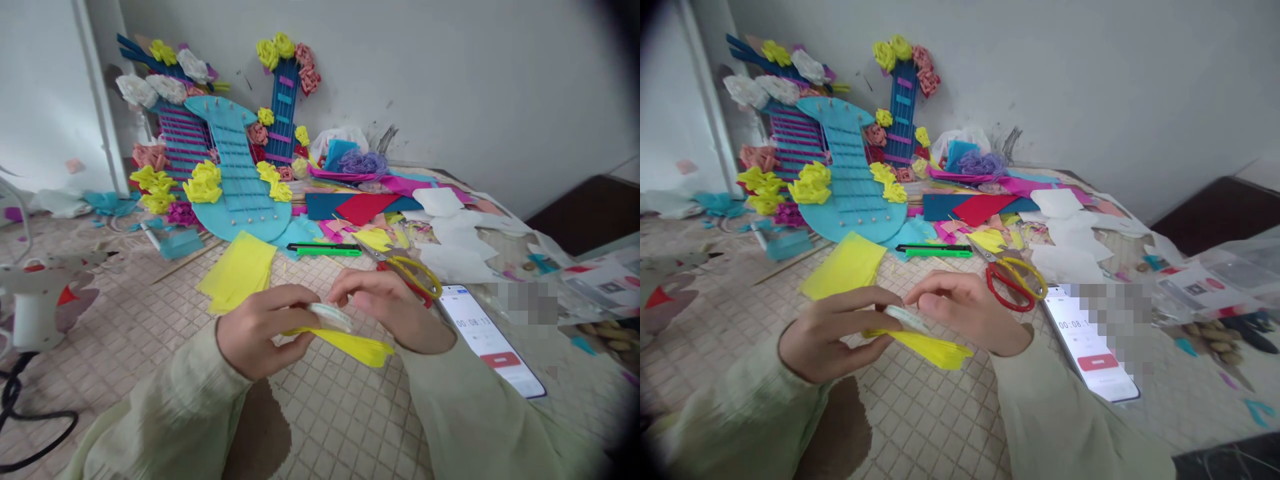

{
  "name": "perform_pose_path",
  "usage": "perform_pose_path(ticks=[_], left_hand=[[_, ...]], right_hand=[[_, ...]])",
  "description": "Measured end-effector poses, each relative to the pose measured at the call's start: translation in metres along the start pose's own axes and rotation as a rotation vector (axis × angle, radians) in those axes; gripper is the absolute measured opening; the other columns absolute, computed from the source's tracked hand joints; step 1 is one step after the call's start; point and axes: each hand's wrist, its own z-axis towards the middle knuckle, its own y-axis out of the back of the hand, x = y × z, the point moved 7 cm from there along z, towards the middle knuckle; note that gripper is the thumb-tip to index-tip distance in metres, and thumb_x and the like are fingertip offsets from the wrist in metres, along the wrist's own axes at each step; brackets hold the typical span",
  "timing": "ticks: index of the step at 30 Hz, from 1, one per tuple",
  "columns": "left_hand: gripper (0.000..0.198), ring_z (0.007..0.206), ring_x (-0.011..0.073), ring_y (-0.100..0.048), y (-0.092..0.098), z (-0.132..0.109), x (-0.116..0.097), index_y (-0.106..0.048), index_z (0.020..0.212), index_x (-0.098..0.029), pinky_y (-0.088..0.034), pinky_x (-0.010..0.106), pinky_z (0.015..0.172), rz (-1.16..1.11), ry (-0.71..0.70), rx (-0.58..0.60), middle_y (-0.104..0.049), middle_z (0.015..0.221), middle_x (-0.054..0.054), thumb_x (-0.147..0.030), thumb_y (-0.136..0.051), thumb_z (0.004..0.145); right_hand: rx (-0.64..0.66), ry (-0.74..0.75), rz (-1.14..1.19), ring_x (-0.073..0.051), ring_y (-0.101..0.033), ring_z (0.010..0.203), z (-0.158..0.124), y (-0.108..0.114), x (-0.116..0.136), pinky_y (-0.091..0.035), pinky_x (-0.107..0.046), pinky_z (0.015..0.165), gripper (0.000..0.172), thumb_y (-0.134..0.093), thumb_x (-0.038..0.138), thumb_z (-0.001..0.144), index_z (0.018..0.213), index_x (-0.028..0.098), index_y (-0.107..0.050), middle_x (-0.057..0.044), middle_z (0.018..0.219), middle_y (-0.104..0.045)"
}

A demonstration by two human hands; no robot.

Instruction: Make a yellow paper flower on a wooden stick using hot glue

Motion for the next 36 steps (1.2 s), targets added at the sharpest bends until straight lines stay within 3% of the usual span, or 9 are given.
perform_pose_path(ticks=[5,11,17,20,24,29,33,36], left_hand=[[0.018,0.071,0.0153,-0.058,-0.016,-0.006,0.005,-0.062,0.077,-0.012,-0.05,0.027,0.062,0.11,-0.045,0.118,-0.061,0.082,0.011,-0.005,-0.049,0.067],[0.017,0.068,0.015,-0.057,-0.017,-0.005,0.004,-0.061,0.077,-0.012,-0.05,0.028,0.06,0.157,-0.067,0.118,-0.061,0.081,0.01,-0.006,-0.048,0.068],[0.018,0.068,0.0144,-0.056,-0.022,-0.006,0.008,-0.061,0.076,-0.012,-0.048,0.026,0.06,0.112,-0.031,0.135,-0.061,0.079,0.009,-0.006,-0.046,0.067],[0.02,0.066,0.0124,-0.055,-0.023,-0.007,0.013,-0.061,0.077,-0.014,-0.047,0.022,0.058,0.011,0.06,0.121,-0.06,0.078,0.007,-0.007,-0.046,0.067],[0.018,0.063,0.0111,-0.055,-0.024,-0.008,0.02,-0.062,0.074,-0.016,-0.045,0.021,0.056,-0.135,0.21,0.126,-0.06,0.074,0.004,-0.01,-0.048,0.065],[0.011,0.058,0.0107,-0.054,-0.028,-0.007,0.023,-0.063,0.068,-0.015,-0.045,0.022,0.054,-0.352,0.329,0.155,-0.058,0.065,0.003,-0.012,-0.054,0.063],[0.006,0.069,0.0141,-0.058,-0.028,-0.009,0.035,-0.063,0.065,-0.012,-0.049,0.025,0.06,-0.56,0.498,0.109,-0.06,0.085,0.01,-0.013,-0.059,0.061],[0.005,0.066,0.0124,-0.059,-0.027,-0.017,0.057,-0.063,0.061,-0.013,-0.048,0.023,0.054,-0.724,0.723,0.008,-0.059,0.1,0.01,-0.017,-0.063,0.058]], right_hand=[[-0.005,-0.105,-0.134,-0.013,-0.052,0.073,0.001,-0.001,-0.008,-0.042,-0.026,0.065,0.018,-0.054,0.03,0.074,0.08,0.015,-0.061,-0.003,0.078,-0.06],[-0.013,-0.187,-0.185,-0.012,-0.052,0.07,0.0,-0.001,-0.015,-0.042,-0.025,0.062,0.019,-0.056,0.032,0.072,0.08,0.015,-0.061,-0.003,0.077,-0.061],[-0.02,-0.143,-0.191,-0.011,-0.051,0.07,0.001,-0.002,-0.011,-0.041,-0.025,0.065,0.01,-0.054,0.024,0.073,0.074,0.016,-0.058,-0.002,0.074,-0.058],[-0.033,-0.129,-0.139,-0.011,-0.049,0.069,0.002,-0.002,-0.011,-0.04,-0.024,0.064,0.009,-0.053,0.024,0.074,0.074,0.015,-0.056,-0.001,0.073,-0.055],[-0.063,-0.098,0.097,-0.009,-0.045,0.066,0.002,0.0,-0.016,-0.039,-0.023,0.061,0.008,-0.053,0.024,0.074,0.072,0.016,-0.054,0.001,0.07,-0.05],[-0.101,-0.072,0.309,-0.011,-0.047,0.079,0.001,-0.001,-0.019,-0.039,-0.027,0.073,0.007,-0.053,0.024,0.075,0.077,0.018,-0.053,0.0,0.079,-0.05],[-0.142,-0.053,0.406,-0.012,-0.049,0.081,0.001,0.005,-0.014,-0.041,-0.028,0.072,0.005,-0.051,0.025,0.076,0.076,0.019,-0.05,-0.001,0.086,-0.05],[-0.35,0.012,0.393,-0.011,-0.05,0.079,-0.001,0.031,-0.011,-0.042,-0.025,0.068,0.005,-0.048,0.025,0.078,0.075,0.021,-0.049,0.001,0.079,-0.049]])
